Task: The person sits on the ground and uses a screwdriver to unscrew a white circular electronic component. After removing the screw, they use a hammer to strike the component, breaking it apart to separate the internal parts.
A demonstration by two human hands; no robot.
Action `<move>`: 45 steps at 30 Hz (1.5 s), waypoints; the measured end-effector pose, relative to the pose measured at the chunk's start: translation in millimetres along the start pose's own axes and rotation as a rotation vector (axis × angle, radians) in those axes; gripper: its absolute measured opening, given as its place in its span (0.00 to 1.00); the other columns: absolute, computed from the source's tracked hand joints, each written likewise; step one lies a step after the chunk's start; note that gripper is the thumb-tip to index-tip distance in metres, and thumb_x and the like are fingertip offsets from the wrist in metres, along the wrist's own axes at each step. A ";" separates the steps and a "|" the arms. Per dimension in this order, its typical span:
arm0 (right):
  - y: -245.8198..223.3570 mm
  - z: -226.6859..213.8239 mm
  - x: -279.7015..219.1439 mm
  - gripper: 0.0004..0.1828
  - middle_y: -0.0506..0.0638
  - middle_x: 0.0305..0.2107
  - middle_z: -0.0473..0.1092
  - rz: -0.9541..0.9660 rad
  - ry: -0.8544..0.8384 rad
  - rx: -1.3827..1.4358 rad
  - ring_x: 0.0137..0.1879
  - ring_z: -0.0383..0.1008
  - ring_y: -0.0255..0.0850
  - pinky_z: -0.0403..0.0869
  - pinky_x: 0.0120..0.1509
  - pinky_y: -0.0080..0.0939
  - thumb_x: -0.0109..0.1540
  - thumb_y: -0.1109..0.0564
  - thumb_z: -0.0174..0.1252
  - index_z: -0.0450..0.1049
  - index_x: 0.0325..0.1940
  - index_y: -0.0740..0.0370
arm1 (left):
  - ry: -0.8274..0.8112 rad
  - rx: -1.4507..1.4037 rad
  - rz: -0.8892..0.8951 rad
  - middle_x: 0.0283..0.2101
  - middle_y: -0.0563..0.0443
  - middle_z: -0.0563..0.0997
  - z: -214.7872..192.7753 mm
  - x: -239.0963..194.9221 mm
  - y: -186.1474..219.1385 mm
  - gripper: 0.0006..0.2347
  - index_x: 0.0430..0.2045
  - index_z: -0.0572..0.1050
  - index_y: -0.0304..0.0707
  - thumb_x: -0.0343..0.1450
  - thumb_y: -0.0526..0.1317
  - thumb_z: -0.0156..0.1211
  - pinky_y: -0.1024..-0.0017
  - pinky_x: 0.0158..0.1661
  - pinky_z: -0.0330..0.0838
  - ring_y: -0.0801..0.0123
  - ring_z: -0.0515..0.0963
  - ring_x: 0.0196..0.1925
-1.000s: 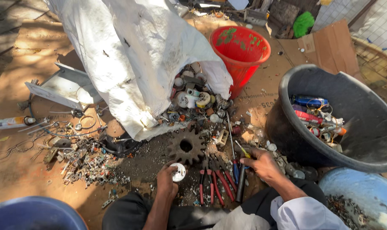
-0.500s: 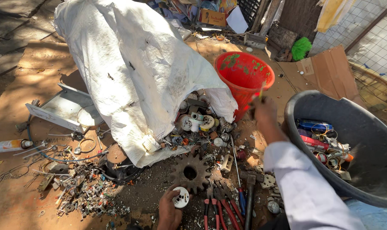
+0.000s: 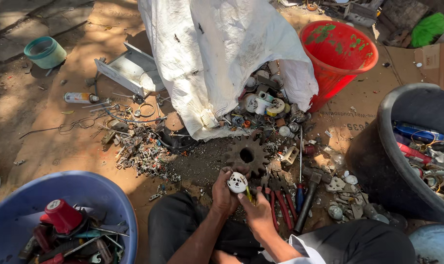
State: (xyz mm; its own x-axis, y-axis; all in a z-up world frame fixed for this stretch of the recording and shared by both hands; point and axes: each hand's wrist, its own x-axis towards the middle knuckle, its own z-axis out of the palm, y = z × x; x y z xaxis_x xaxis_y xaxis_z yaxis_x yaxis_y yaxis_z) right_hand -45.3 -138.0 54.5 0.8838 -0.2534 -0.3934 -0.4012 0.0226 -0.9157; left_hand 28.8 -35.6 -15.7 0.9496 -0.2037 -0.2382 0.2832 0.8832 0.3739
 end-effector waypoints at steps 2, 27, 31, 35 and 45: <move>2.0 -0.8 12.1 0.15 0.45 0.20 0.65 0.227 0.008 0.137 0.18 0.57 0.33 0.55 0.20 0.38 0.61 0.57 0.63 0.73 0.49 0.67 | 0.002 -0.060 0.008 0.48 0.39 0.82 9.7 -14.3 1.0 0.03 0.38 0.66 0.40 0.73 0.35 0.46 0.53 0.55 0.76 0.51 0.80 0.53; 0.0 -26.2 17.8 0.15 0.44 0.17 0.63 0.113 -0.281 -0.101 0.18 0.55 0.30 0.54 0.21 0.35 0.67 0.54 0.55 0.79 0.49 0.67 | 0.243 -0.097 -0.206 0.32 0.40 0.82 -16.9 5.0 18.4 0.14 0.34 0.75 0.34 0.75 0.45 0.44 0.52 0.36 0.80 0.49 0.82 0.34; -3.7 -28.1 18.2 0.15 0.50 0.17 0.68 0.261 -0.313 0.077 0.14 0.56 0.33 0.53 0.17 0.36 0.68 0.52 0.53 0.74 0.38 0.67 | 0.252 -0.066 -0.197 0.33 0.39 0.82 -10.4 2.2 20.5 0.14 0.35 0.75 0.33 0.75 0.45 0.43 0.51 0.37 0.80 0.48 0.83 0.35; -14.3 -31.5 18.9 0.15 0.54 0.17 0.68 0.437 -0.313 0.208 0.13 0.55 0.35 0.52 0.16 0.37 0.69 0.51 0.51 0.68 0.34 0.64 | 0.237 -0.058 -0.192 0.33 0.39 0.82 -5.3 1.6 23.1 0.14 0.35 0.75 0.33 0.74 0.44 0.43 0.51 0.37 0.80 0.48 0.83 0.35; -0.7 -46.0 29.3 0.15 0.50 0.17 0.65 0.638 -0.441 0.590 0.10 0.51 0.31 0.52 0.12 0.35 0.70 0.51 0.48 0.70 0.42 0.68 | 0.094 -0.112 -0.242 0.33 0.41 0.81 4.9 -7.3 32.0 0.12 0.34 0.74 0.34 0.73 0.43 0.45 0.53 0.39 0.80 0.51 0.83 0.35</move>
State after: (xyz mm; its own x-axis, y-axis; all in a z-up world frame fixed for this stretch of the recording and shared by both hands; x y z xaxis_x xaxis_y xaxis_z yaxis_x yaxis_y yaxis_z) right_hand -30.2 -190.0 47.3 0.6014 0.3570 -0.7148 -0.7568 0.5414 -0.3663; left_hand 31.6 -7.9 2.3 0.8377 -0.3791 -0.3931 0.4790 0.8558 0.1955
